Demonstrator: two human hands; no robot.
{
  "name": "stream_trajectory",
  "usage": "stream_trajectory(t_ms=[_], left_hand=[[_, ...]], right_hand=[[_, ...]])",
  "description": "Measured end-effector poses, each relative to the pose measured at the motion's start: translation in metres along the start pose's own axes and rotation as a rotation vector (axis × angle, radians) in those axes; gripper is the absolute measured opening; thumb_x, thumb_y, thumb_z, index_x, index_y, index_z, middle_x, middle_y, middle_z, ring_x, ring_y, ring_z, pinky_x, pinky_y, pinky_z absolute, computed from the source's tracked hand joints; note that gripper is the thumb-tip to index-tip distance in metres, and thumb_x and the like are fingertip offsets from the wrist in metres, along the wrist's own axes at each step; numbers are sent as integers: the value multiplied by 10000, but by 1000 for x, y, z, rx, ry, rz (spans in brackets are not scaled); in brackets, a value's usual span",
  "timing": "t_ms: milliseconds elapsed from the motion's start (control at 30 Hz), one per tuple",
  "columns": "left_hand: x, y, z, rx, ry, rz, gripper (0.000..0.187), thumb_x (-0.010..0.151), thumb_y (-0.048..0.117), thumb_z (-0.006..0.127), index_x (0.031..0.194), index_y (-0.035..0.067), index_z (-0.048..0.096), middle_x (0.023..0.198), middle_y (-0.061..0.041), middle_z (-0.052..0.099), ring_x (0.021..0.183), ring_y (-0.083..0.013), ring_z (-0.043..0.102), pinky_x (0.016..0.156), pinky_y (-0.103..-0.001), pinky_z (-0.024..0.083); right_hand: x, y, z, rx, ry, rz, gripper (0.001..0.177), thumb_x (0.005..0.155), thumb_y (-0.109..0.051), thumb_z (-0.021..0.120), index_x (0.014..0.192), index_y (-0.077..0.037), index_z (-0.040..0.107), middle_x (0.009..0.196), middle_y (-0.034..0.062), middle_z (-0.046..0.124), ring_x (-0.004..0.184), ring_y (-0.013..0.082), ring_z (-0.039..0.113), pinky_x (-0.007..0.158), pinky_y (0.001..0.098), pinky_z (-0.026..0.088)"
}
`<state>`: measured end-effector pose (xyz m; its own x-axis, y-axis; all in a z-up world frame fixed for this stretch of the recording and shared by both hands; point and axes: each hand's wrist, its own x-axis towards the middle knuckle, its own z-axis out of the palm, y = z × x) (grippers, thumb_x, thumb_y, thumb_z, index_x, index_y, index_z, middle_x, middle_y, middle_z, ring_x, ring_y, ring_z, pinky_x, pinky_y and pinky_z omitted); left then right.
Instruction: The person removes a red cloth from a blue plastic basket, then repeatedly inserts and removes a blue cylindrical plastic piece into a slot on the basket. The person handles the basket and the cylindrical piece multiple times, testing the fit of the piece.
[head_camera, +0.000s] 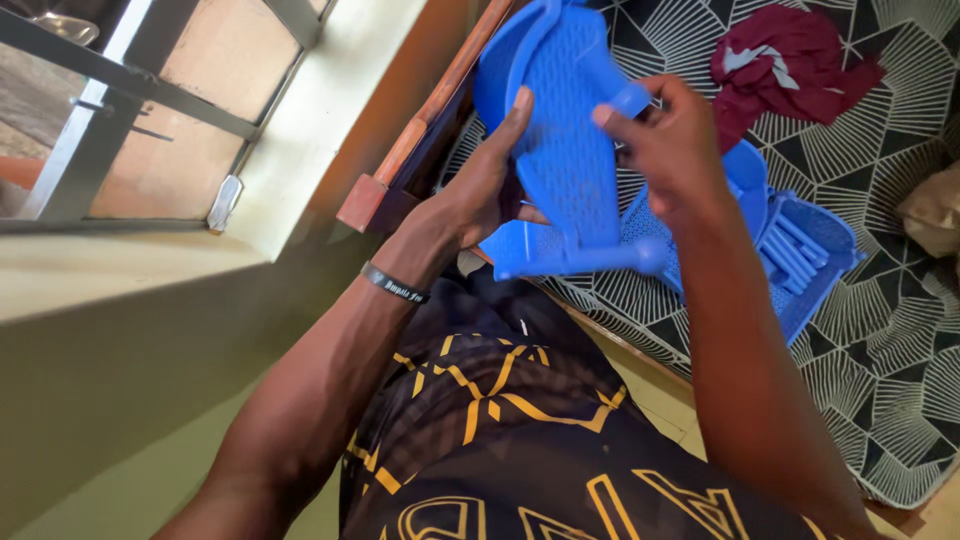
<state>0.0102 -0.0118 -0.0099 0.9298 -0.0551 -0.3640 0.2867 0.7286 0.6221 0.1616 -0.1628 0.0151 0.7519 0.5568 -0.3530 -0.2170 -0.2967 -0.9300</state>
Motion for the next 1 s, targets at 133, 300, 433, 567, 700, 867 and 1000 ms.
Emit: stream_trajectory(t_ms=[133,300,433,567,700,867,1000], left_hand=[[14,-7,10,-84,7,-14,861,898,756,390,1426,88,523,1288,-117,674,1118,-220,698,922,-447,614],[18,-7,20,25,41,259,756,955,562,655,1491,64,465,1367,-122,634,1228,-234,659,1035,-439,591],[23,-5,27,41,52,422,768,934,525,690,1494,69,427,1332,-88,612,1192,-199,640,1018,-423,577],[35,5,28,-59,15,202,864,950,712,476,1325,-52,623,1123,-127,728,1007,-199,708,919,-382,609],[48,10,26,152,64,249,866,965,720,394,1248,-46,684,1087,-102,761,961,-156,732,889,-327,605],[59,10,24,276,136,368,504,1051,396,552,1294,-33,659,1100,-85,734,946,-135,700,869,-325,596],[56,11,26,70,80,339,370,1063,224,597,1349,-8,620,1149,-73,717,1012,-144,688,906,-334,597]], right_hand=[[-22,5,-1,-55,-84,-135,358,870,5,815,1149,-24,593,987,50,736,886,117,711,778,274,621],[-35,6,-13,-21,-88,-198,383,851,26,828,1150,-9,591,1023,56,713,949,105,714,837,256,621],[-39,5,-23,-80,-19,-256,399,834,47,839,1144,-5,592,1020,47,687,945,91,680,834,244,603],[-45,1,-36,-151,-19,-271,404,819,62,827,1146,-8,599,1016,40,677,933,84,674,828,239,600],[-52,0,-44,-205,-36,-293,397,830,63,827,1142,-3,590,1045,37,659,945,79,664,833,238,600],[-52,-6,-43,-102,-34,-317,414,846,76,804,1182,-12,579,1164,57,681,1030,87,677,913,248,612],[-54,-21,-41,-172,-17,-294,435,842,45,818,1216,-16,604,1162,90,700,1043,99,689,927,262,606]])
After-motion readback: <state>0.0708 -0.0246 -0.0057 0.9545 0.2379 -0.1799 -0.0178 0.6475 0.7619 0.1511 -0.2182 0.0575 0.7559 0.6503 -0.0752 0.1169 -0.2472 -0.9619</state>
